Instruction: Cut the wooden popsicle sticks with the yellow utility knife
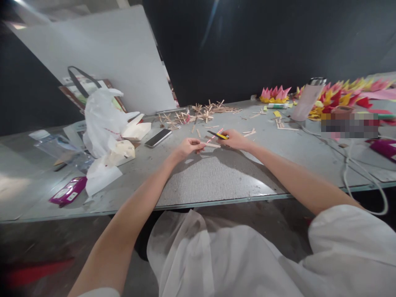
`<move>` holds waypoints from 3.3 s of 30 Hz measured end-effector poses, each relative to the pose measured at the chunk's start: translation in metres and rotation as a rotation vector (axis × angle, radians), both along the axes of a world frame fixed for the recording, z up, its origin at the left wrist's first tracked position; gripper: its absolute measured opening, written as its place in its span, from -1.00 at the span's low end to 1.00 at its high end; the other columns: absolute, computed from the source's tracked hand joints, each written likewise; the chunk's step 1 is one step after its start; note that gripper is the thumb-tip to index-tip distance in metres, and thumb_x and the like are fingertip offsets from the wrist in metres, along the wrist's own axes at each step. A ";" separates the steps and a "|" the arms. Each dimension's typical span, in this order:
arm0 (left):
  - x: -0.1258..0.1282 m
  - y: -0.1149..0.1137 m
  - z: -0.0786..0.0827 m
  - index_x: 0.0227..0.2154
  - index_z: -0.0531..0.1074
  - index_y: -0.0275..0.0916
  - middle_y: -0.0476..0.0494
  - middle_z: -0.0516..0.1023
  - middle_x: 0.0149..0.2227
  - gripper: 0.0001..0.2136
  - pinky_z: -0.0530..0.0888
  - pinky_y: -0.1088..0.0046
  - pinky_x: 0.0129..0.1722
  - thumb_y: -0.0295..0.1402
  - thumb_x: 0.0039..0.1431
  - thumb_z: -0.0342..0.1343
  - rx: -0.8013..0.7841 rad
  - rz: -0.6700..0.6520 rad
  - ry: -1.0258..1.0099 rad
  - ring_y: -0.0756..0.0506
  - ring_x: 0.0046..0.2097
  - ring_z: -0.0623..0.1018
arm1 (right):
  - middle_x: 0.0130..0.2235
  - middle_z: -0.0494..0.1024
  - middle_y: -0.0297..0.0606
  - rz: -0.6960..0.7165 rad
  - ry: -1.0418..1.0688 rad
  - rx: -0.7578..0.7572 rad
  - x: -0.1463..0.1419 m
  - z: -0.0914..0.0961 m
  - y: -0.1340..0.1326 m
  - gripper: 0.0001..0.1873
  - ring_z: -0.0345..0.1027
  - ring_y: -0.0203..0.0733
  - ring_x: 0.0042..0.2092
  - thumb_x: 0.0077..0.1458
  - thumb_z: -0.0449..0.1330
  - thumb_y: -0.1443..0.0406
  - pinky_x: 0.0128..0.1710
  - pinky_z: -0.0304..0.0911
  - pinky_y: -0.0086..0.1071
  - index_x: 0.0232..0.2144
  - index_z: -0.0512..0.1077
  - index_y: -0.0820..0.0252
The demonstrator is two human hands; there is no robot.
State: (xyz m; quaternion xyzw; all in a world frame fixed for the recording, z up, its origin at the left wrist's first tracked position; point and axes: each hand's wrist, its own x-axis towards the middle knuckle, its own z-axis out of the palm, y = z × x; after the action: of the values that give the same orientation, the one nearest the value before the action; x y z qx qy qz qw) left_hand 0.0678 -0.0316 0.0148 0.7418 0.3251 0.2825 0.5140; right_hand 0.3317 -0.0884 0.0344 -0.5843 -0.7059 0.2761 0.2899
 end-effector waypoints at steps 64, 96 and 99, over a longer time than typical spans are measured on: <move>-0.014 0.015 0.006 -0.42 0.69 -0.26 -0.20 0.65 -0.41 -0.87 0.38 0.31 -0.27 -0.29 0.11 0.39 0.301 0.104 0.260 -0.10 -0.36 0.51 | -0.13 0.62 -0.10 -0.068 -0.153 0.082 -0.004 -0.013 0.004 -0.34 0.48 0.00 -0.16 -0.05 0.48 -0.09 -0.18 0.30 -0.25 -0.04 0.52 0.19; -0.004 -0.004 0.003 -0.48 0.69 -0.19 -0.17 0.68 -0.43 -0.84 0.39 0.37 -0.31 -0.22 -0.04 0.44 0.207 -0.196 0.311 -0.12 -0.37 0.57 | -0.24 0.66 -0.23 0.466 -0.580 0.033 -0.004 0.064 -0.055 -0.74 0.50 -0.05 -0.28 0.39 0.16 0.08 -0.34 0.16 -0.30 -0.07 0.61 -0.07; -0.004 -0.004 0.002 -0.47 0.69 -0.19 -0.15 0.67 -0.43 -0.84 0.39 0.38 -0.30 -0.22 -0.05 0.44 0.209 -0.196 0.319 -0.11 -0.36 0.57 | -0.24 0.68 -0.23 0.478 -0.620 0.053 -0.007 0.058 -0.058 -0.71 0.49 -0.05 -0.31 0.40 0.12 0.14 -0.35 0.14 -0.28 0.01 0.62 -0.13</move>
State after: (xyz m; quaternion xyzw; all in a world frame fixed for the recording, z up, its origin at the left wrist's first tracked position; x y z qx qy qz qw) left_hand 0.0643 -0.0356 0.0168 0.8545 0.2973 0.1423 0.4015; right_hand 0.3251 -0.1469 0.0924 -0.4516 -0.8830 0.1280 0.0055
